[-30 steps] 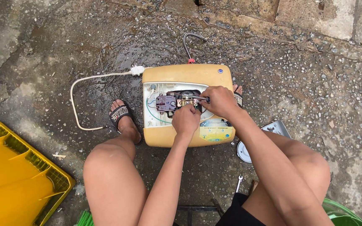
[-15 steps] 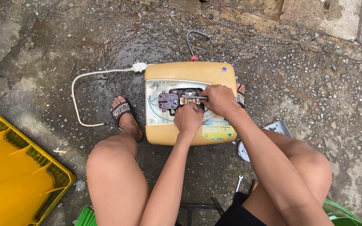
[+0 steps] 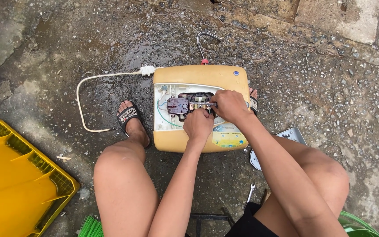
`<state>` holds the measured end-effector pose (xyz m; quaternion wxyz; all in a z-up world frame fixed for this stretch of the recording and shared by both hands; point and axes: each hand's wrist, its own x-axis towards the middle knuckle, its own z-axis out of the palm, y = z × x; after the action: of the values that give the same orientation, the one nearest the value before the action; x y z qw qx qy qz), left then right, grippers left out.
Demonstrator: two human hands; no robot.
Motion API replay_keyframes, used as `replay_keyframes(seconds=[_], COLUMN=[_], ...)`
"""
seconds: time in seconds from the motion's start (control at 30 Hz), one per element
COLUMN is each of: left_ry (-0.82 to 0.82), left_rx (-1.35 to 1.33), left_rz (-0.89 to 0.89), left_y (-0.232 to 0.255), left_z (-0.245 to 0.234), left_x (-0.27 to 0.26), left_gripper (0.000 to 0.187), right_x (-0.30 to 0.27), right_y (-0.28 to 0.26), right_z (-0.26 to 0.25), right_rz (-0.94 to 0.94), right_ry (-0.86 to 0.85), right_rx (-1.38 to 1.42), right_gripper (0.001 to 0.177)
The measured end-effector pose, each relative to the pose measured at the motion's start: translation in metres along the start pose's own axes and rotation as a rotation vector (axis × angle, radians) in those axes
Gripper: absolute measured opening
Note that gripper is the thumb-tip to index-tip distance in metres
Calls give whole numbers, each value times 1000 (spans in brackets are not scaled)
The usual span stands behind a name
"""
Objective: Repairing an electrical appliance by unscrewing internal components and adjusting wiring.
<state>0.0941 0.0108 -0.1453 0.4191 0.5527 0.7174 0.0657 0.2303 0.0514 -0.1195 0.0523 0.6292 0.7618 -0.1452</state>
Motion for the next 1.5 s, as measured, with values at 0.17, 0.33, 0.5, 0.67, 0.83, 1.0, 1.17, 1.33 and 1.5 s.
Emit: replay_keyframes(seconds=[0.17, 0.33, 0.5, 0.67, 0.83, 1.0, 1.17, 1.33, 1.5], left_ry=[6, 189, 248, 280, 366, 406, 400, 412, 428], left_rx=[-55, -183, -284, -277, -236, -223, -247, -220, -218], left_rz=[-19, 177, 257, 256, 294, 315, 341, 397, 399], left_y=[7, -8, -5, -12, -18, -9, -11, -11, -14], left_z=[-10, 9, 10, 21, 30, 23, 24, 24, 32], left_x=[-6, 8, 4, 14, 18, 14, 13, 8, 13], left_gripper=[22, 12, 16, 10, 4, 4, 9, 13, 13], right_x=[0, -4, -6, -6, -8, 3, -32, -67, -94], right_y=[1, -2, -7, -5, -10, 11, 15, -2, 2], right_z=[0, -7, -13, -11, -20, 1, -63, -146, -174], right_rz=[-9, -8, -17, -14, 36, 55, 227, 240, 140], right_ry=[-8, -8, -8, -30, -57, -163, -268, -213, -312], right_rx=[-8, 1, -8, -24, 72, 239, 467, 686, 581], right_gripper=[14, 14, 14, 16, 17, 28, 53, 41, 50])
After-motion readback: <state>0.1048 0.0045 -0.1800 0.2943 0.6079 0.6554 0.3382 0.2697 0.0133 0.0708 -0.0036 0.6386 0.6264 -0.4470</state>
